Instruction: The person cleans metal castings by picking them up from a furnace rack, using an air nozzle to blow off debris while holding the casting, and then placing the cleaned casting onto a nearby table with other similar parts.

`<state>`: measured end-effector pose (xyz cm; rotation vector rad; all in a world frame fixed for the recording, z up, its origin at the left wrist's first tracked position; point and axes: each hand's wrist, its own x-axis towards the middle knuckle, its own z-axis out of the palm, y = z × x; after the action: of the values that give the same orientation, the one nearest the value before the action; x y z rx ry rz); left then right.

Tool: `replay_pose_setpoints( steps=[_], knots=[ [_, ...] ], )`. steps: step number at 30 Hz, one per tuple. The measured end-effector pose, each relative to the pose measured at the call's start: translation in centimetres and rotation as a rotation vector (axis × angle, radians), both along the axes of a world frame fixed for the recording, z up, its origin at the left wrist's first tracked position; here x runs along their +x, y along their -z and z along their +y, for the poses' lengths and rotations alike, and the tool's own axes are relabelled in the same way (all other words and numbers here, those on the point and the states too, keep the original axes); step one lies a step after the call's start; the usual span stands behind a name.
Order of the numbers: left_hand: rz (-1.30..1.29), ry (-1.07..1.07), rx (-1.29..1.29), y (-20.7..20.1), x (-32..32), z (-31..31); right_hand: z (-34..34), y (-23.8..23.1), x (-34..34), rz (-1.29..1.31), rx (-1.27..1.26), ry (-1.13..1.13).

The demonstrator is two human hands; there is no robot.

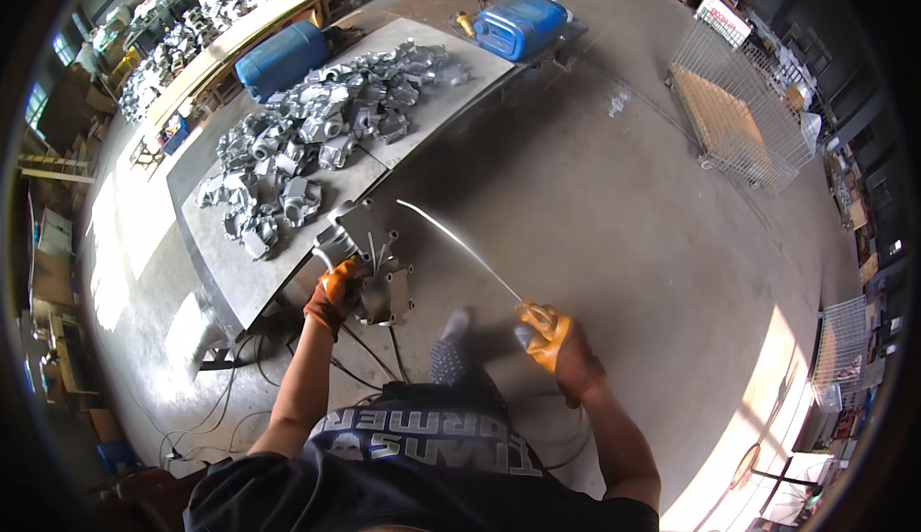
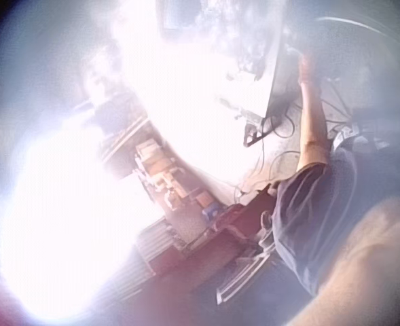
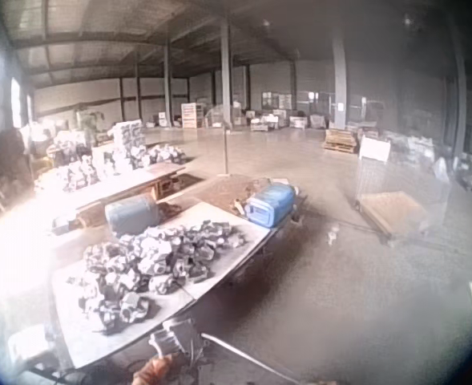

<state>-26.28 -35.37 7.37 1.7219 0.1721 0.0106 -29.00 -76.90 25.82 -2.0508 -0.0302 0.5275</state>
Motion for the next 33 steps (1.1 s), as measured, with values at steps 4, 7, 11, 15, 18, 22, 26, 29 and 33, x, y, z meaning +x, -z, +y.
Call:
replay_pose_setpoints(
  steps=[4, 7, 11, 15, 18, 22, 26, 29, 33],
  knots=[
    [-0.165, 0.277, 0.499, 1.2, 9.5, -0.1, -3.6, 2.3, 5.9, 0.031, -0.23, -0.1],
    [0.3, 0.279, 0.032, 1.6, 18.4, -1.1, -5.7, 2.2, 10.1, -0.2, -0.389, -0.333],
    [0.517, 0.3, -0.022, 1.6, 29.5, -2.2, -6.0, 4.6, 13.7, -0.01, -0.322, -0.164],
    [0.569, 0.294, 0.202, 3.2, 41.4, -4.5, -4.3, 4.9, 17.0, 0.057, -0.167, 0.079],
    [0.282, 0.533, 0.572, 5.5, 50.3, -5.3, -3.4, 7.0, 18.9, 0.024, -0.282, 0.157],
    [0.262, 0.761, 1.141, 9.5, 62.7, -7.3, 0.2, 6.4, 24.7, 0.345, 0.097, 0.619],
    [0.307, 0.671, 1.208, 23.2, 71.7, -7.6, 0.6, 10.3, 28.8, 0.158, -0.166, 0.375],
    [0.204, 0.757, 1.401, 24.3, 74.0, -7.4, 4.5, 9.6, 35.4, 0.409, -0.066, 0.624],
    [0.198, 0.608, 1.231, 28.9, 72.9, -6.4, 7.2, 10.9, 43.9, 0.146, -0.257, 0.285]
  ],
)
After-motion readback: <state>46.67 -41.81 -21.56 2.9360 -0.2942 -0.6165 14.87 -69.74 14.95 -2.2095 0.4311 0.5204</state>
